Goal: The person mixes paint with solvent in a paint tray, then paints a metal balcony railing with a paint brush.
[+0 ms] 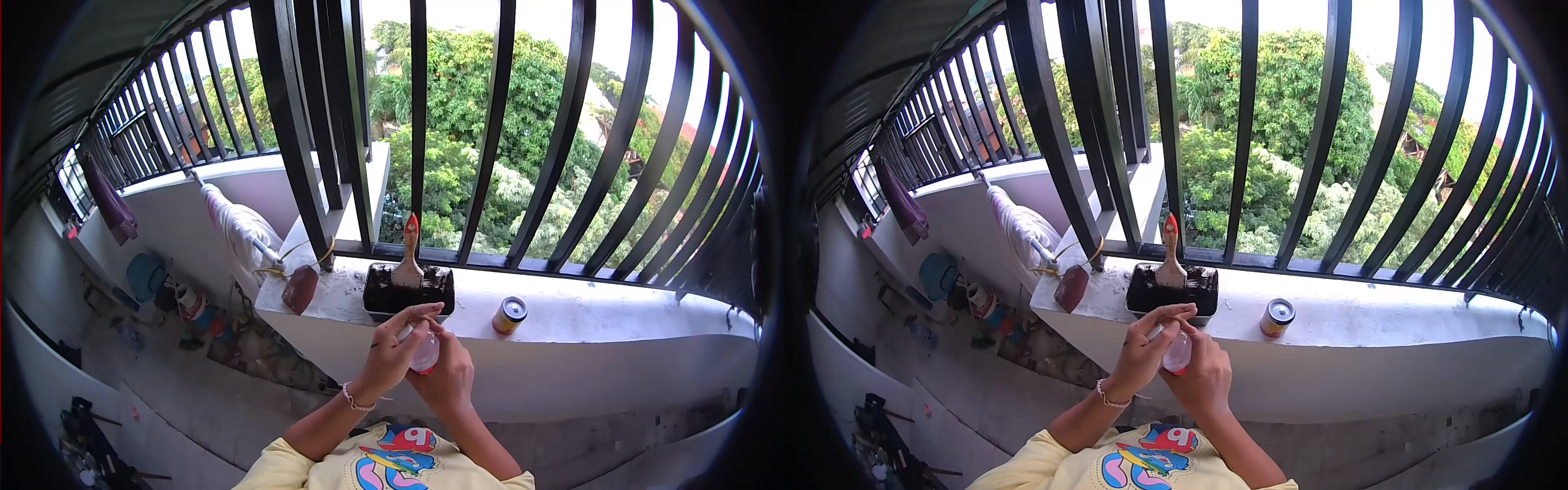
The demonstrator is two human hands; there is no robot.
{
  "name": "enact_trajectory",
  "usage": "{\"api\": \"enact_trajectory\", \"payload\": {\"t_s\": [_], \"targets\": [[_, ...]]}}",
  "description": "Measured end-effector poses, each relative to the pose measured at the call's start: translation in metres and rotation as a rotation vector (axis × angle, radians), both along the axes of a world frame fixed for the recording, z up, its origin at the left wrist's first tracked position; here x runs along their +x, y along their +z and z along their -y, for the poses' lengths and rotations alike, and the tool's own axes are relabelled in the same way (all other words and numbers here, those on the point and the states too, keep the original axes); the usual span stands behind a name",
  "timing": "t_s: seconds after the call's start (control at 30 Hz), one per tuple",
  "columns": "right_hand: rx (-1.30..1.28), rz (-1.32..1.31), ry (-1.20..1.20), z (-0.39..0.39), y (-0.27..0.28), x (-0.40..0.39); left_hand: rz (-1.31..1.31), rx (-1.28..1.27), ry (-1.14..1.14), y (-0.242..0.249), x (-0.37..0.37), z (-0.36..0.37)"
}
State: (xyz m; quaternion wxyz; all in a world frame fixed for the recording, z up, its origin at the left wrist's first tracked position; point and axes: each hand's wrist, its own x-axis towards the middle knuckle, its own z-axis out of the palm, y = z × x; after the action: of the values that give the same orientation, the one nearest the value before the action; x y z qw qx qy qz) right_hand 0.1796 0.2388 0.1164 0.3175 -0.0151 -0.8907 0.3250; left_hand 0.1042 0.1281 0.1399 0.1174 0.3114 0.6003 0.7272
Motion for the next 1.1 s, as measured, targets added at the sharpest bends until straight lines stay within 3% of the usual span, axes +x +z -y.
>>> {"api": "enact_trajectory", "payload": {"t_s": [0.03, 0.13, 0.17, 0.2, 0.23, 0.27, 0.33, 0.4, 0.5, 0.57, 0.6, 0.67, 0.77, 0.83, 0.97, 1.1], "targets": [[0.113, -0.059, -0.066, 0.001, 0.002, 0.0, 0.062, -0.001, 0.082, 0.001, 0.003, -0.001], [0.093, 0.072, -0.074, -0.003, 0.001, 0.003, 0.151, 0.048, 0.087, 0.004, 0.006, -0.005], [0.097, 0.08, -0.082, -0.008, 0.006, 0.004, 0.22, 0.132, -0.021, 0.002, 0.002, -0.003], [-0.148, 0.23, 0.04, -0.014, 0.014, 0.007, 0.227, 0.135, -0.03, 0.005, 0.0, 0.001], [-0.397, 0.374, 0.16, -0.021, 0.019, 0.009, 0.283, 0.2, -0.192, 0.01, -0.001, 0.006], [-0.397, 0.378, 0.15, -0.029, 0.02, 0.01, 0.338, 0.264, -0.353, 0.012, -0.002, 0.01], [-0.707, 0.438, 0.466, -0.041, 0.021, 0.013, 0.333, 0.245, -0.41, 0.003, -0.007, 0.018], [-0.698, 0.458, 0.46, -0.041, 0.021, 0.015, 0.192, 0.175, -0.43, -0.012, -0.014, 0.024], [-0.683, 0.506, 0.461, -0.038, 0.02, 0.017, 0.264, 0.203, -0.374, -0.026, -0.018, 0.023], [-0.427, 0.444, 0.266, -0.033, 0.023, 0.017, 0.27, 0.198, -0.313, -0.028, -0.017, 0.021], [-0.425, 0.45, 0.262, -0.031, 0.027, 0.017, 0.27, 0.164, -0.185, -0.025, -0.014, 0.018], [-0.107, 0.462, 0.096, -0.027, 0.035, 0.02, 0.276, 0.132, -0.059, -0.024, -0.011, 0.015], [0.014, 0.385, 0.083, -0.028, 0.034, 0.019, 0.167, 0.012, 0.095, -0.022, -0.014, 0.013], [0.086, 0.392, 0.077, -0.033, 0.039, 0.017, -0.117, -0.177, 0.221, -0.018, -0.015, 0.016], [0.312, 0.381, 0.091, -0.04, 0.056, 0.013, -0.128, -0.24, 0.266, -0.006, -0.015, 0.017], [0.365, 0.388, 0.113, -0.041, 0.061, 0.009, -0.141, -0.307, 0.344, 0.0, -0.018, 0.016]]}}
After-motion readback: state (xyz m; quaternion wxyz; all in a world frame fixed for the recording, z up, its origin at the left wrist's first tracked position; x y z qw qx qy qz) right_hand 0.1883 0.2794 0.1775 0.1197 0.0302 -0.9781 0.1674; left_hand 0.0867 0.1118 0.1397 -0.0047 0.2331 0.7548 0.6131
